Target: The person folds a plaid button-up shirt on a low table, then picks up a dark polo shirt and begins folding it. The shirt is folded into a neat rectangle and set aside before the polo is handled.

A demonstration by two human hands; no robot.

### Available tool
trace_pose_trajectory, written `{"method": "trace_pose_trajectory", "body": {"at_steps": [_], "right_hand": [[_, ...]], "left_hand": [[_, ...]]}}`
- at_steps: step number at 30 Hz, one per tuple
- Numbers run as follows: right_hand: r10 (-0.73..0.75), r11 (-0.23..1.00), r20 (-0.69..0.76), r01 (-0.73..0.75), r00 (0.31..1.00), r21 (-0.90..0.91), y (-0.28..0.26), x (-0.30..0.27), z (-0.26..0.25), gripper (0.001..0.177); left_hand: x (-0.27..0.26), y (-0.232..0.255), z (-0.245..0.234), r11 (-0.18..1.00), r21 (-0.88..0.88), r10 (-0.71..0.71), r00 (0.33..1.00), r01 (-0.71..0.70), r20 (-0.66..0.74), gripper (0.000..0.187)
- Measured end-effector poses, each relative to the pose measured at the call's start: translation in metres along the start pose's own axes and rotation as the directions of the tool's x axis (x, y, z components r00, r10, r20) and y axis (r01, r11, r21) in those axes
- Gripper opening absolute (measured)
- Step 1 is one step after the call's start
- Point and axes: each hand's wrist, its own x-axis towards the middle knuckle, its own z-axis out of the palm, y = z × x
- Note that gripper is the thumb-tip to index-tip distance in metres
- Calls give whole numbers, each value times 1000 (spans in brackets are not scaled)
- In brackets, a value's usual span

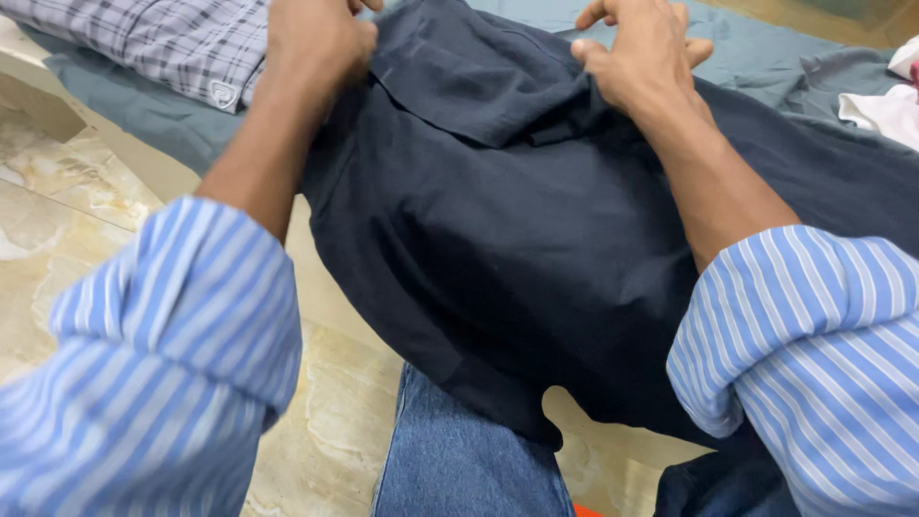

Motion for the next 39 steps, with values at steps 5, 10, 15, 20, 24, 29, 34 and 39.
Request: {"method": "trace_pose_trajectory", "body": {"at_steps": [5, 10, 15, 20, 24, 29, 34, 39], "right_hand": [[-242, 942, 109, 207, 964, 266, -67, -21, -1, 29], [-371, 913, 203, 315, 906, 261, -107, -53, 2, 52], [-321, 934, 127, 292, 938, 204, -105, -61, 3, 41], [-444, 887, -117, 455, 888, 85, -105, -63, 6, 17], [-496, 844, -257, 530, 829, 84, -104, -64, 2, 10], [-487, 764, -191, 521, 853, 381, -104, -64, -6, 16], [-509, 691, -286, 583, 812, 426, -104, -68, -10, 14], [-511, 652, -298, 590, 806, 477, -103, -70, -14, 15]], "left_hand": [[-49, 50, -14, 943, 143, -325, 921, 299, 216, 34], [-57, 56, -21, 933, 212, -329, 928, 290, 177, 52], [-58, 59, -19, 909, 201, -398, 903, 365, 162, 41], [-57, 62, -22, 893, 210, -432, 891, 399, 143, 37], [-56, 65, -23, 888, 205, -443, 884, 411, 147, 34], [-54, 68, -27, 885, 235, -446, 877, 403, 176, 30], [-55, 71, -30, 905, 215, -403, 902, 367, 154, 30], [-56, 69, -30, 888, 220, -444, 876, 404, 188, 32]]}}
